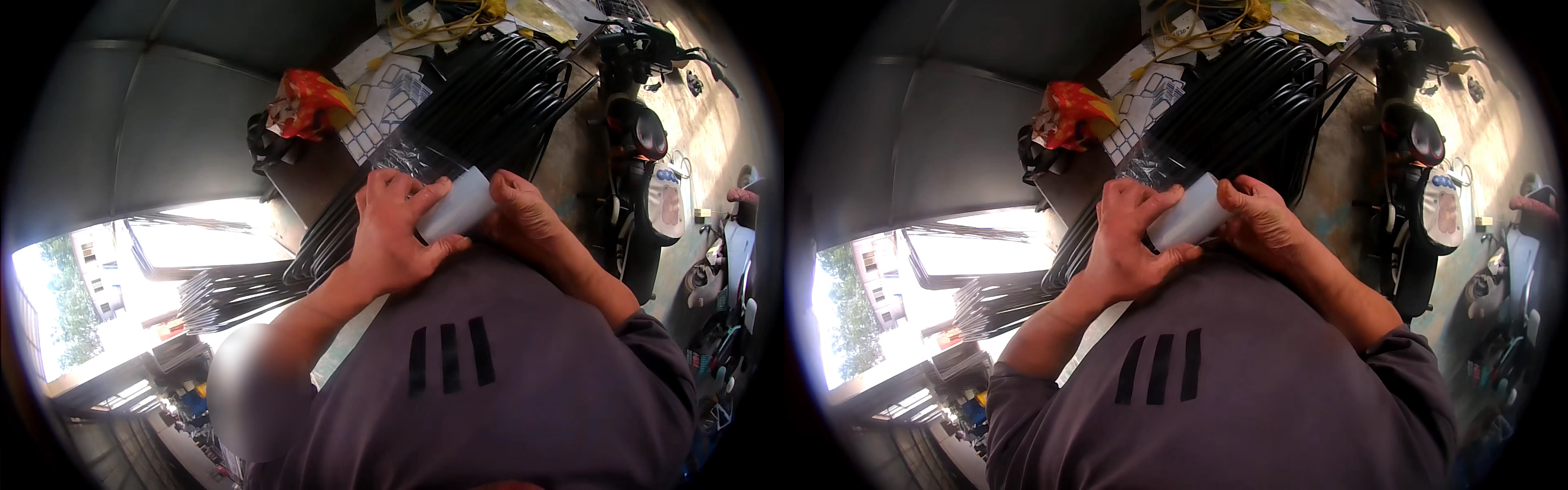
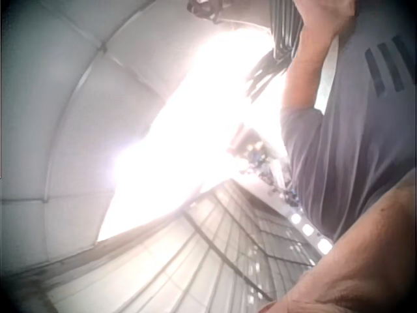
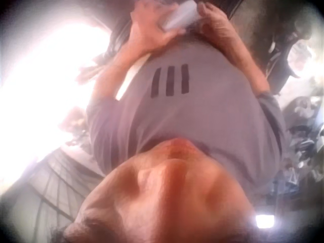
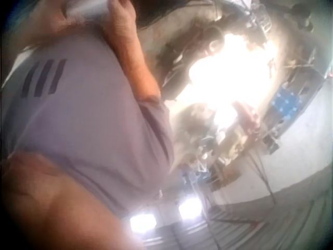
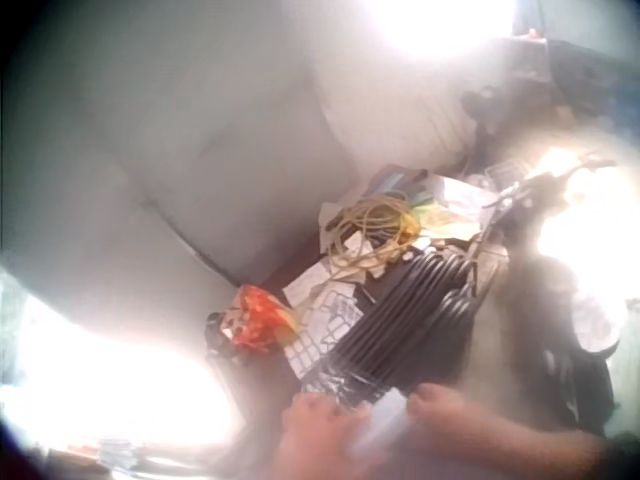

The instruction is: The person wraps a bundle of black metal rods with clear plastic wrap. They hold the bundle in one hand and rotate the plastic roll with the other to secure the rods together. The person adjusts the bundle and continues wrapping until the bundle is fully covered.

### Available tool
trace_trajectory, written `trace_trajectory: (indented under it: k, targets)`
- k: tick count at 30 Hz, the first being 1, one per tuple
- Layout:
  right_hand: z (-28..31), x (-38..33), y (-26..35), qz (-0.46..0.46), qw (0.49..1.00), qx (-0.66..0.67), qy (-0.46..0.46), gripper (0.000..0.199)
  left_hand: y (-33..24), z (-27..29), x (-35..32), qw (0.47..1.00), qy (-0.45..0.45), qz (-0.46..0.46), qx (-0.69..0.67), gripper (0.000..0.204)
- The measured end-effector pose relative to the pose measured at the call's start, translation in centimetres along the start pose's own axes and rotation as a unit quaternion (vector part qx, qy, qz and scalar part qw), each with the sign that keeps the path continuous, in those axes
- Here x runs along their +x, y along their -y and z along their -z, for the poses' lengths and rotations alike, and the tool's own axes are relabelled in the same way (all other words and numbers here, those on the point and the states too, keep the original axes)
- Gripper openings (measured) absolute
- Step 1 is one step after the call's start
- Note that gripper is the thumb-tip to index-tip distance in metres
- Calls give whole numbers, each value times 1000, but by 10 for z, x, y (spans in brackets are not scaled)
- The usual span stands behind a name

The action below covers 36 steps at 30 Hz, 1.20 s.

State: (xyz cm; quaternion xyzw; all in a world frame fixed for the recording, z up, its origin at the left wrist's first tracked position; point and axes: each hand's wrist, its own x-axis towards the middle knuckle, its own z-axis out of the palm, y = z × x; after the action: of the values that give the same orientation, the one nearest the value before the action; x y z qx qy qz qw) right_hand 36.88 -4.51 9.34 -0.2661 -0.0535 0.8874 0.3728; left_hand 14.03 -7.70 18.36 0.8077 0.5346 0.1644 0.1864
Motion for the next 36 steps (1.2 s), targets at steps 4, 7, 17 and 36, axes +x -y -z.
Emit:
trace_trajectory:
  k: [4, 7, 17, 36]
  targets:
    - [-33, 0, 12, 9, 985, -149, -86, 77, 48, 9, 25, 992, -56, 71, -83, 53]
    - [-27, 8, 15, -1, 970, -218, -106, 77, 87, -23, 35, 981, -141, 68, 111, 46]
    - [-44, -13, 40, -36, 925, -354, -134, 54, 94, -32, 51, 962, -37, 265, -63, 56]
    - [-1, 13, 62, -202, 829, -516, -77, 58, 103, -26, 53, 939, 7, 313, -141, 57]
